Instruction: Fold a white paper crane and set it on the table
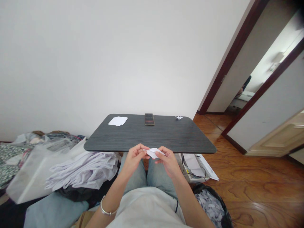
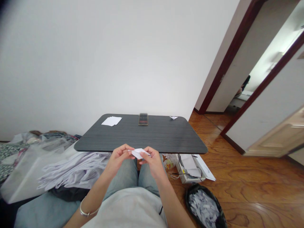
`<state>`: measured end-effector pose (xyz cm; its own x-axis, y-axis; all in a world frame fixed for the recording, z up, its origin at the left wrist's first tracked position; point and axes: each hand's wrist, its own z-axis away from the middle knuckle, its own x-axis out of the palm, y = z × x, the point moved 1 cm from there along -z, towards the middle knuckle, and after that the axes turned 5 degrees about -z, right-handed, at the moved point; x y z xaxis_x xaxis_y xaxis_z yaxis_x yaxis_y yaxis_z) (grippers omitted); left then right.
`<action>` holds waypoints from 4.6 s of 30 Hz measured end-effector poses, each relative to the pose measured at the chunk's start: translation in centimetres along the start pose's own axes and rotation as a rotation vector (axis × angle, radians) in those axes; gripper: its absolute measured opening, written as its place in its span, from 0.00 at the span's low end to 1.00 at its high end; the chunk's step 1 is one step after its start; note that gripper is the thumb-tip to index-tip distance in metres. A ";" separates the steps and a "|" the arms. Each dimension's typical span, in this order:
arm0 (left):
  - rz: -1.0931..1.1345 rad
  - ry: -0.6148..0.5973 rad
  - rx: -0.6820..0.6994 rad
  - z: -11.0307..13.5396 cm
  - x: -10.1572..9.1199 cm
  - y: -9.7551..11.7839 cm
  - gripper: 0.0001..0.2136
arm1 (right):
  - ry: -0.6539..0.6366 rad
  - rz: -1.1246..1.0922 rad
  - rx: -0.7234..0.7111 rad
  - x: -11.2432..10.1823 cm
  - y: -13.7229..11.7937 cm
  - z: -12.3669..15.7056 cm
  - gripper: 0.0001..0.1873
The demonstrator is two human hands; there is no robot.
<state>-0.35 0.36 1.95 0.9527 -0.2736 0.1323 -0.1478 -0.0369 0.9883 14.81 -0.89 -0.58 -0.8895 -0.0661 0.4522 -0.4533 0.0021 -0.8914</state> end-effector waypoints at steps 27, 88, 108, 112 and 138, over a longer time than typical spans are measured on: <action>-0.079 0.023 0.066 -0.2 -0.2 -0.4 0.07 | -0.008 0.005 0.064 0.3 -0.1 0.1 0.14; 0.021 0.073 -0.088 -0.3 -0.3 -0.3 0.09 | 0.030 0.061 -0.057 0.5 0.0 0.2 0.13; -0.052 0.021 0.042 -0.1 -0.8 0.7 0.08 | 0.048 0.062 -0.059 0.8 -0.7 0.7 0.12; -0.025 0.025 0.026 0.0 -0.8 0.8 0.08 | 0.047 0.067 -0.059 0.8 -0.6 0.6 0.12; -0.079 0.037 0.026 0.0 -0.4 0.4 0.09 | 0.055 0.093 -0.076 0.8 -0.4 0.6 0.14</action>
<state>-0.76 0.49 2.27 0.9708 -0.2333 0.0567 -0.0779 -0.0826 0.9935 14.37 -1.55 0.13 -0.9288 -0.0070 0.3704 -0.3697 0.0817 -0.9255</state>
